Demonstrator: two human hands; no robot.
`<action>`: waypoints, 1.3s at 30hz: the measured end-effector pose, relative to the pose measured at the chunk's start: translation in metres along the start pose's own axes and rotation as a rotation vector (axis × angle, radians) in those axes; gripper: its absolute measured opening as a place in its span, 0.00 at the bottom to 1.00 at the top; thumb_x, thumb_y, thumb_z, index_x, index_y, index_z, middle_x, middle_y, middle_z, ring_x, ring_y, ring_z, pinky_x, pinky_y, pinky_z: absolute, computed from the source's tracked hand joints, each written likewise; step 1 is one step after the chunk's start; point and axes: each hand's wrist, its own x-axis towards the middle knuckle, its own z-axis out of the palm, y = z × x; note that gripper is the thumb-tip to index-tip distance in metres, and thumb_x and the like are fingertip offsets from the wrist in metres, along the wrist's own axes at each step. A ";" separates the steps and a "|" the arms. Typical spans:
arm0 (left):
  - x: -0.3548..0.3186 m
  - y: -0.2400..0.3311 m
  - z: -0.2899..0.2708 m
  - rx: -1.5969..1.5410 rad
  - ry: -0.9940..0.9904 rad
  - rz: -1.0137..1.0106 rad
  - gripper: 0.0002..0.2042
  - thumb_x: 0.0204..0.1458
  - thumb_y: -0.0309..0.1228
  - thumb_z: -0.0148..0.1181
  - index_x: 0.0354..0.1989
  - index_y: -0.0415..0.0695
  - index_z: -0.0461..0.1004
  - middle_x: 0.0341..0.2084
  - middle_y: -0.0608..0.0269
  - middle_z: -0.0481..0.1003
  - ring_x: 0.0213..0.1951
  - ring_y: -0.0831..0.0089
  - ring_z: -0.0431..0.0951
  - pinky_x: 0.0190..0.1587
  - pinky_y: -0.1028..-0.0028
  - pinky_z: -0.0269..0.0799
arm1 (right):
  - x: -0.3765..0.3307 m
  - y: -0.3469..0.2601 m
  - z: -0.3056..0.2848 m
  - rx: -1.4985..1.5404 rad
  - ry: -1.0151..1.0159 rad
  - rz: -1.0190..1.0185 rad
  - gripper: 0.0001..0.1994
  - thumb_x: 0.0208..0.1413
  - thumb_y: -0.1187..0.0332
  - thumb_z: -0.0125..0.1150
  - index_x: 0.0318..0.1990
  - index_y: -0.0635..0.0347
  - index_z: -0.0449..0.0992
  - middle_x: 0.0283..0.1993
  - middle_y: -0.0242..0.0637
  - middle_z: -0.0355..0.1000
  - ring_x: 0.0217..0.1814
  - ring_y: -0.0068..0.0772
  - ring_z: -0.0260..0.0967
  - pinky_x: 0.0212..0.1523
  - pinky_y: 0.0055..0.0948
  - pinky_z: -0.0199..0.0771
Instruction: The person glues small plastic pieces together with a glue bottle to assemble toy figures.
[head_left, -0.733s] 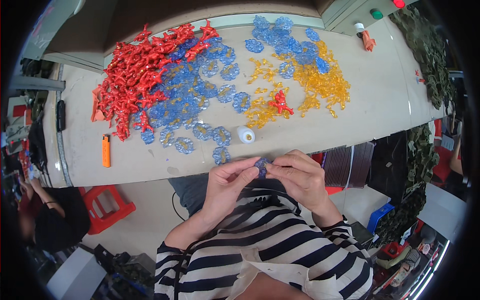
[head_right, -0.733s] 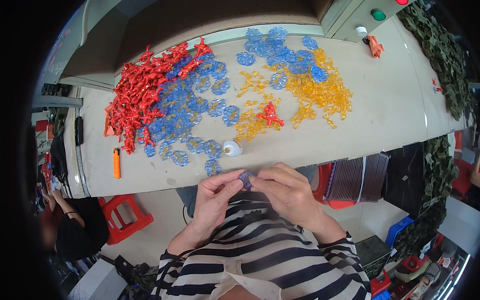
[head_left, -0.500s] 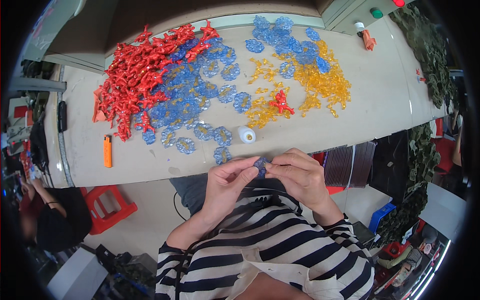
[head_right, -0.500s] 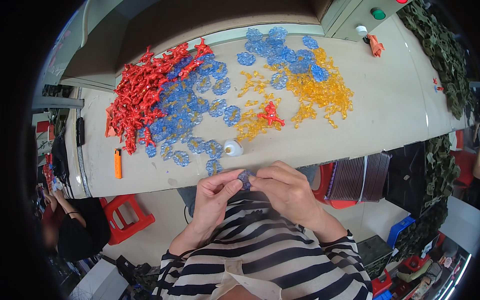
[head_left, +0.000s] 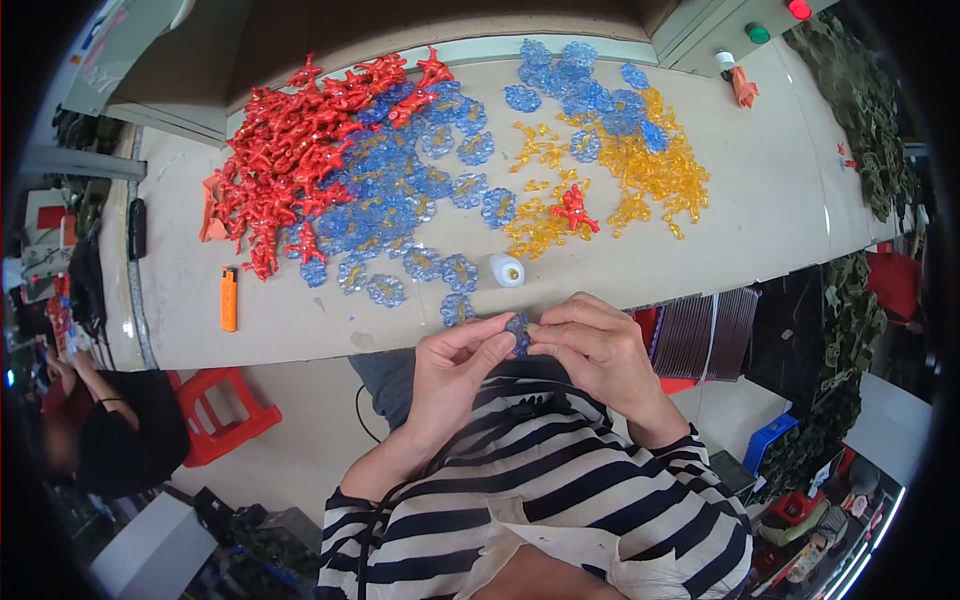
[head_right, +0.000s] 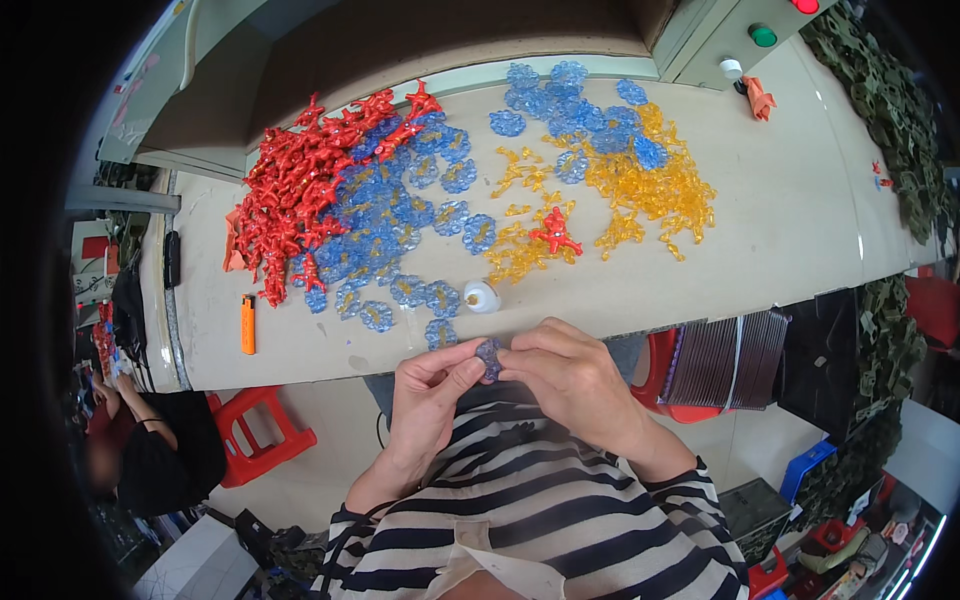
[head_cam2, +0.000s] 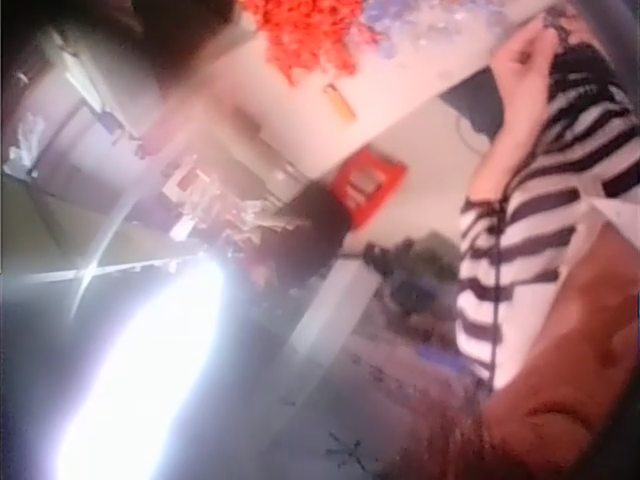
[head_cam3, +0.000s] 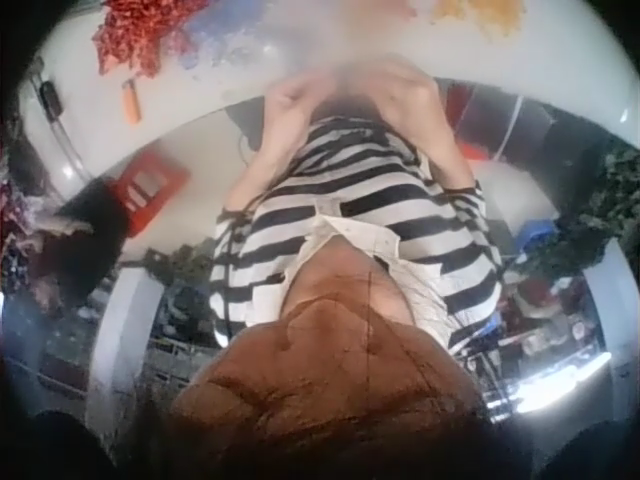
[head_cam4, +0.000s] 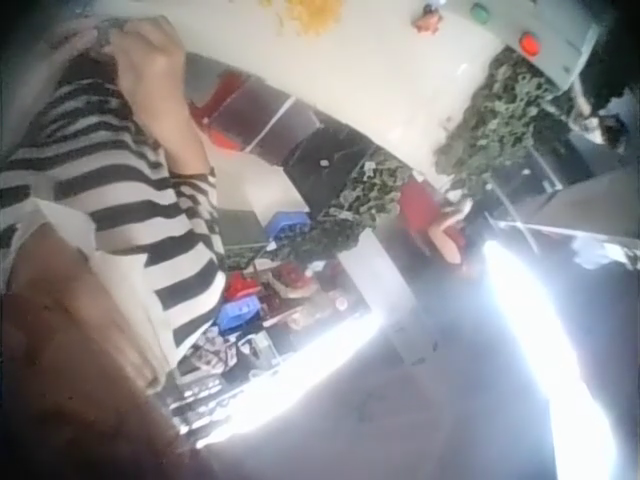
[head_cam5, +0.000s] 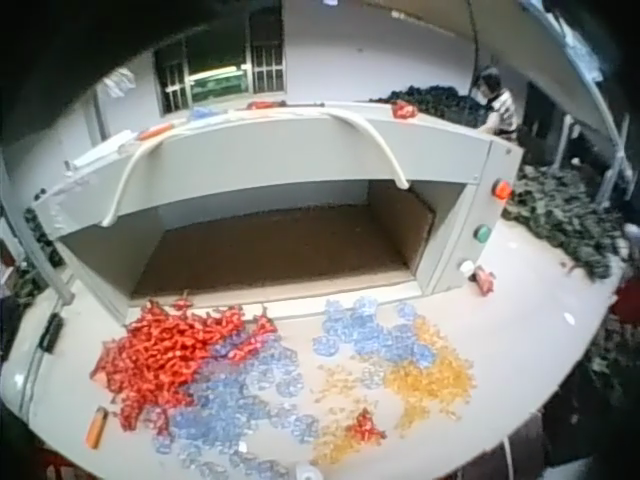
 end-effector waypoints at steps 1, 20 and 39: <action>0.000 -0.001 -0.001 0.002 -0.013 0.004 0.11 0.51 0.19 0.56 0.44 0.35 0.74 0.36 0.57 0.77 0.34 0.77 0.75 0.40 0.79 0.73 | 0.000 0.000 0.000 0.000 0.001 -0.002 0.10 0.34 0.79 0.68 0.29 0.66 0.78 0.28 0.37 0.72 0.29 0.33 0.69 0.28 0.27 0.70; 0.068 0.059 -0.003 1.198 0.376 0.548 0.08 0.47 0.25 0.60 0.37 0.39 0.78 0.27 0.53 0.77 0.24 0.67 0.77 0.28 0.74 0.71 | 0.029 0.022 0.022 -0.094 0.145 0.013 0.18 0.39 0.75 0.67 0.42 0.65 0.75 0.35 0.42 0.74 0.36 0.40 0.70 0.37 0.31 0.70; 0.173 0.110 0.066 1.273 -0.031 0.545 0.12 0.48 0.29 0.62 0.39 0.36 0.74 0.24 0.60 0.73 0.28 0.76 0.73 0.31 0.76 0.69 | 0.000 0.029 -0.019 0.064 0.332 0.121 0.17 0.52 0.70 0.59 0.48 0.68 0.68 0.37 0.40 0.72 0.36 0.27 0.69 0.39 0.22 0.67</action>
